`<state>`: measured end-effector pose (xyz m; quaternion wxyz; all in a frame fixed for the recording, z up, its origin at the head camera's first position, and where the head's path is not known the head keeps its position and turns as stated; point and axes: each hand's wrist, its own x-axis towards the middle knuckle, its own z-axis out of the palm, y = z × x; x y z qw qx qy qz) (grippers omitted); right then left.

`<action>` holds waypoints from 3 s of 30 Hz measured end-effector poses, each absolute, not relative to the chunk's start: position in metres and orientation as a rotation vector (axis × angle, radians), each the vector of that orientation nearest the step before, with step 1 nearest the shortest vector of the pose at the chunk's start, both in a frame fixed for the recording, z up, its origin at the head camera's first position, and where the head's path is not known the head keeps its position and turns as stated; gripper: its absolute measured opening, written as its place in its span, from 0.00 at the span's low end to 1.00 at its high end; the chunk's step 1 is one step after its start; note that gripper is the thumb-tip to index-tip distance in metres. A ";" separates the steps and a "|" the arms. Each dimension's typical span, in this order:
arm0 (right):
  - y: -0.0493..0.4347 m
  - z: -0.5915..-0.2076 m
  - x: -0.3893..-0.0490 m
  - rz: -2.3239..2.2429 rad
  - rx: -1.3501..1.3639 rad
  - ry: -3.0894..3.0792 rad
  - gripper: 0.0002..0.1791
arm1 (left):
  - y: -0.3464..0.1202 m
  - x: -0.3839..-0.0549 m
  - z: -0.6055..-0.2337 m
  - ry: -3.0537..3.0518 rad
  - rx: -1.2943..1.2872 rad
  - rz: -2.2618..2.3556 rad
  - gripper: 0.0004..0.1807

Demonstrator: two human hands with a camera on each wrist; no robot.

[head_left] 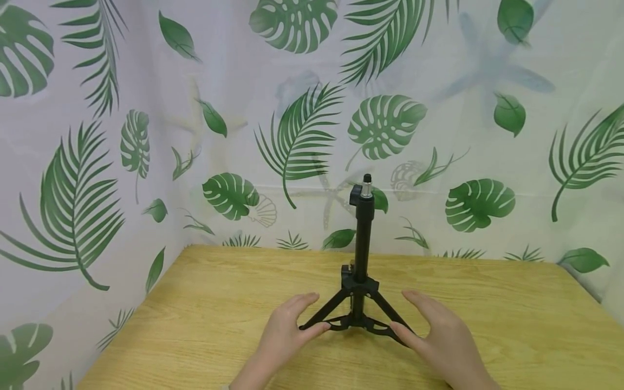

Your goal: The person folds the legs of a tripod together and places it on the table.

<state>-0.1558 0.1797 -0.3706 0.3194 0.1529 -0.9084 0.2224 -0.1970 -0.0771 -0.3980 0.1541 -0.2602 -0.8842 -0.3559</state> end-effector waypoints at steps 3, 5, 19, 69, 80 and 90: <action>0.179 -0.368 -0.158 0.626 0.417 -2.369 0.28 | -0.079 -0.199 -0.398 -2.559 -0.729 -1.078 0.26; 0.179 -0.365 -0.160 0.637 0.435 -2.354 0.27 | -0.080 -0.200 -0.398 -2.586 -0.707 -1.110 0.26; 0.178 -0.350 -0.169 0.749 0.460 -2.332 0.25 | -0.088 -0.207 -0.400 -2.655 -0.704 -1.215 0.29; 0.175 -0.311 -0.189 1.057 0.477 -2.362 0.21 | -0.096 -0.207 -0.404 -2.866 -0.708 -1.091 0.08; 0.176 -0.298 -0.199 1.159 0.471 -2.444 0.23 | -0.097 -0.206 -0.406 -2.894 -0.680 -1.047 0.11; 0.181 -0.284 -0.201 1.153 0.481 -2.417 0.23 | -0.098 -0.206 -0.404 -2.890 -0.691 -1.021 0.11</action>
